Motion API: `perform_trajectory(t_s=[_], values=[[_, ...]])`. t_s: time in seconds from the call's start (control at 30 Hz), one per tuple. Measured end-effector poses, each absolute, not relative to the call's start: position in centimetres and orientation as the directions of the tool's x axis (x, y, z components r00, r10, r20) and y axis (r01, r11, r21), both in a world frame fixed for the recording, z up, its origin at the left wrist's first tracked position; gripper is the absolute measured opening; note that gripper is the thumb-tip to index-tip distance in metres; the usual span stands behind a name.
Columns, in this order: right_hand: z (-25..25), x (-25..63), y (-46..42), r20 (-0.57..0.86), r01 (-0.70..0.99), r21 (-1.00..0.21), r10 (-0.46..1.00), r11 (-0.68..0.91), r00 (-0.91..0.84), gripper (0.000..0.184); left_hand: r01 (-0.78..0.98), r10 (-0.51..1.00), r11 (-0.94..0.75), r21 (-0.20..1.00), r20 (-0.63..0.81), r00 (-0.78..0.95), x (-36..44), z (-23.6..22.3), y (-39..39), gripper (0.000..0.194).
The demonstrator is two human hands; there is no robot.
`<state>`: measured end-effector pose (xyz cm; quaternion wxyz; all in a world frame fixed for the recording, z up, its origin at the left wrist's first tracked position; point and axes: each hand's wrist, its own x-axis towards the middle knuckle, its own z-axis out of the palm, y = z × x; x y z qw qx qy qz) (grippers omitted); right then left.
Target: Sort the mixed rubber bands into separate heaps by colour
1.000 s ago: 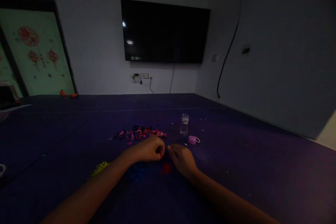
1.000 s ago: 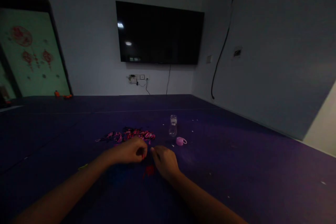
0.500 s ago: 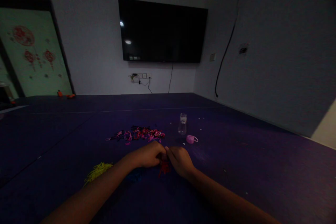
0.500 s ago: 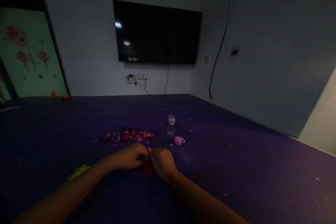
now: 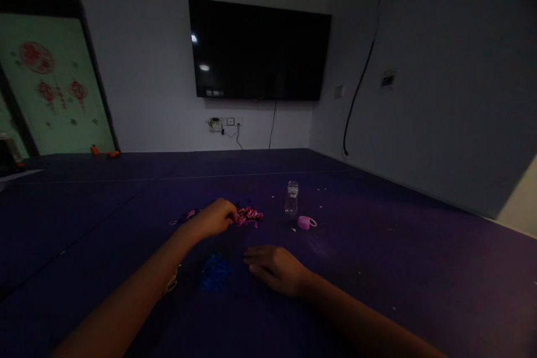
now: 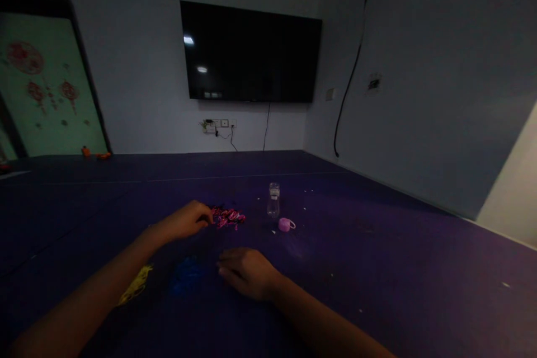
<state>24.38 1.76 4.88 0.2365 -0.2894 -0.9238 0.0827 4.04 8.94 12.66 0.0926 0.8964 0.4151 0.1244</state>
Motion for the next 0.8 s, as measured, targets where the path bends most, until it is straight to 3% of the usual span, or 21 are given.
perform_trajectory(t_s=[0.3, 0.53, 0.8], values=[[4.4, 24.8, 1.5, 0.391, 0.509, -0.198, 0.543, 0.838, -0.743, 0.042, 0.886, 0.899, -0.437, 0.157, 0.09, 0.428, -0.7, 11.2, 13.2, 0.024], [4.4, 24.6, 1.7, 0.458, 0.564, -0.114, 0.547, 0.818, -0.701, 0.043, 0.853, 0.868, -0.496, 0.161, 0.055, 0.494, -0.6, 9.1, 14.1, 0.032], [4.1, 24.7, 2.3, 0.44, 0.655, -0.144, 0.641, 0.742, -0.629, 0.047, 0.836, 0.849, -0.527, 0.15, 0.064, 0.524, -0.1, 8.3, 13.6, 0.035]])
